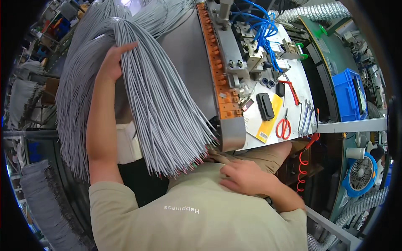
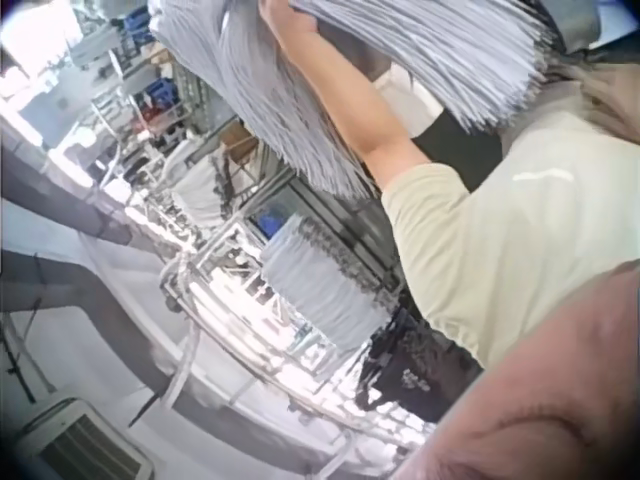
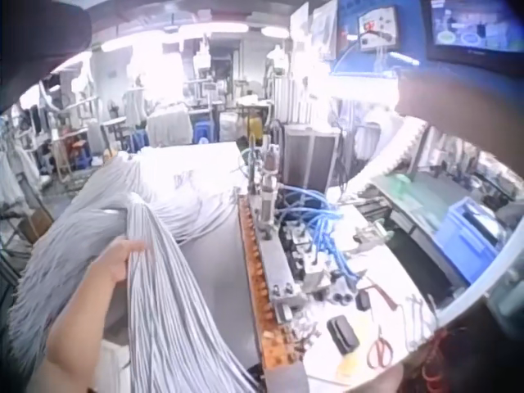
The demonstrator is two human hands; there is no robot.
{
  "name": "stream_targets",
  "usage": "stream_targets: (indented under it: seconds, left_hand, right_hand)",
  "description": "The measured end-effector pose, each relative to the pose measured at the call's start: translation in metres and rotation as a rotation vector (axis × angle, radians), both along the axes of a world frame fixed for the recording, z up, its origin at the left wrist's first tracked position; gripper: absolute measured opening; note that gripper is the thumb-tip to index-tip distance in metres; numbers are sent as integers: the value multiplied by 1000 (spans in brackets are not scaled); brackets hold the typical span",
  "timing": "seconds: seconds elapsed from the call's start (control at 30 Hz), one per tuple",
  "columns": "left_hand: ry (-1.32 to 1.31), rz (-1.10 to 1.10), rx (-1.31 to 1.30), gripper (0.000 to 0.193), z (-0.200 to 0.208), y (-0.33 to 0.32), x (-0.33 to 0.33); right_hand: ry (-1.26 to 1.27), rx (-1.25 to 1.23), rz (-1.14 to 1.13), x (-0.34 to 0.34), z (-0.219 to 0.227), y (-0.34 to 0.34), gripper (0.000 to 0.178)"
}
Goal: The person flips a large bundle of cables on the work table, then attaches small connectors to the ends of the individual wires by hand.
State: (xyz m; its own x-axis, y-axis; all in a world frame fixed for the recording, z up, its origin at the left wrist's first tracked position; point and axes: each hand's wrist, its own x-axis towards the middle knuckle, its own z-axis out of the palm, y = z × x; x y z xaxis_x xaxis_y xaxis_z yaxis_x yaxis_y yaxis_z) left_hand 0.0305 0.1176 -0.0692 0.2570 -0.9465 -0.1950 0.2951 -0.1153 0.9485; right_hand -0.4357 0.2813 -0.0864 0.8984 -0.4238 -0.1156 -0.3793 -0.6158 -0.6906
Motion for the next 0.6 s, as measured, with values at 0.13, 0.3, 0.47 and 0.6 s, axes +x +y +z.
stream_targets:
  seconds: [0.13, 0.3, 0.47, 0.6]
  left_hand:
    - [224, -49, 165, 40, -27, 69, -51]
    - [269, -30, 345, 46, -6, 160, -127]
    - [99, -126, 452, 47, 49, 187, -108]
    - [-640, 106, 106, 50, 41, 201, -86]
  right_hand:
    - [-38, 366, -241, -43, -8, 8, 29]
    - [-116, 557, -424, -65, -30, 13, 25]
    - [-269, 420, -327, -71, -40, -6, 25]
    - [-290, 386, -336, -74, -34, -16, 25]
